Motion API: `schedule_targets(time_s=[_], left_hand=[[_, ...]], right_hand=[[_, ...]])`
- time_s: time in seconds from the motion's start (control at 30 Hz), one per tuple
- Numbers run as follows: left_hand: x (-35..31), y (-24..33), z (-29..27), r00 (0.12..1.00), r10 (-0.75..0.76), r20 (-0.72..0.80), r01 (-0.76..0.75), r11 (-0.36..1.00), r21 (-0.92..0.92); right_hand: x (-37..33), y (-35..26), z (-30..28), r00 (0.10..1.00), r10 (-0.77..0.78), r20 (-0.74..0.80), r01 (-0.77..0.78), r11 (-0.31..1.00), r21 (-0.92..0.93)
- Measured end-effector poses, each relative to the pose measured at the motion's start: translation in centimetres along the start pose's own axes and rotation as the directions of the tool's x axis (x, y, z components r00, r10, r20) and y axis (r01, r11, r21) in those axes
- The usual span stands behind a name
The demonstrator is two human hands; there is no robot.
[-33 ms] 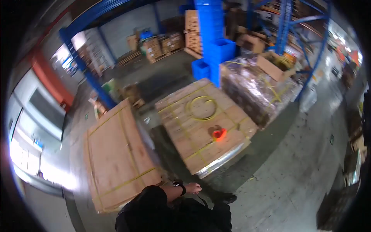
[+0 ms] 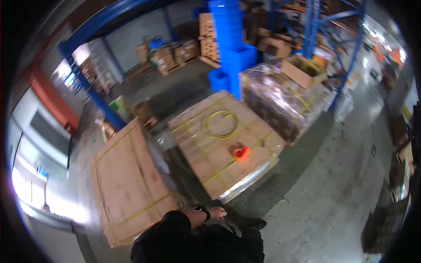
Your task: The person moves a pallet jack through a warehouse, picks up a blue bin, and removes bubble wrap and a document from it. They then return to the pallet jack to transport a wooden crate to another location.
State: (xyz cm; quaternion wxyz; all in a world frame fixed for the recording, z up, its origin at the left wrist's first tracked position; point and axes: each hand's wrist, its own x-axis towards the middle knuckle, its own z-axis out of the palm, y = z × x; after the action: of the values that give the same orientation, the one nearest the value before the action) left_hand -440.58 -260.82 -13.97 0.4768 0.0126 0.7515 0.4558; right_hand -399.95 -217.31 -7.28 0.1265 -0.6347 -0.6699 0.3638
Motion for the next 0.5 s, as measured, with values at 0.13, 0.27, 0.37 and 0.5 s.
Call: schedule_targets(time_s=[0.13,0.27,0.37,0.5], left_hand=[[9.8,9.1,1.2,0.967,-0.255,0.022,0.248,0.956,0.157],[18.2,19.1,2.9,0.988,-0.152,0.042,0.152,0.988,-0.006],[22.5,25.1,3.3,0.976,-0.215,0.034,0.209,0.970,0.126],[29.4,31.9,4.2,0.938,-0.324,0.124,0.266,0.902,0.341]], right_hand=[[4.7,-1.9,-1.9,0.981,0.163,-0.109,-0.150,0.982,0.112],[2.0,-1.1,-4.7,0.878,0.414,-0.242,-0.359,0.902,0.240],[-4.5,-1.7,-5.2,0.670,0.641,-0.375,-0.506,0.763,0.402],[-8.8,-7.2,-4.4,0.516,0.716,-0.471,-0.495,0.697,0.519]])
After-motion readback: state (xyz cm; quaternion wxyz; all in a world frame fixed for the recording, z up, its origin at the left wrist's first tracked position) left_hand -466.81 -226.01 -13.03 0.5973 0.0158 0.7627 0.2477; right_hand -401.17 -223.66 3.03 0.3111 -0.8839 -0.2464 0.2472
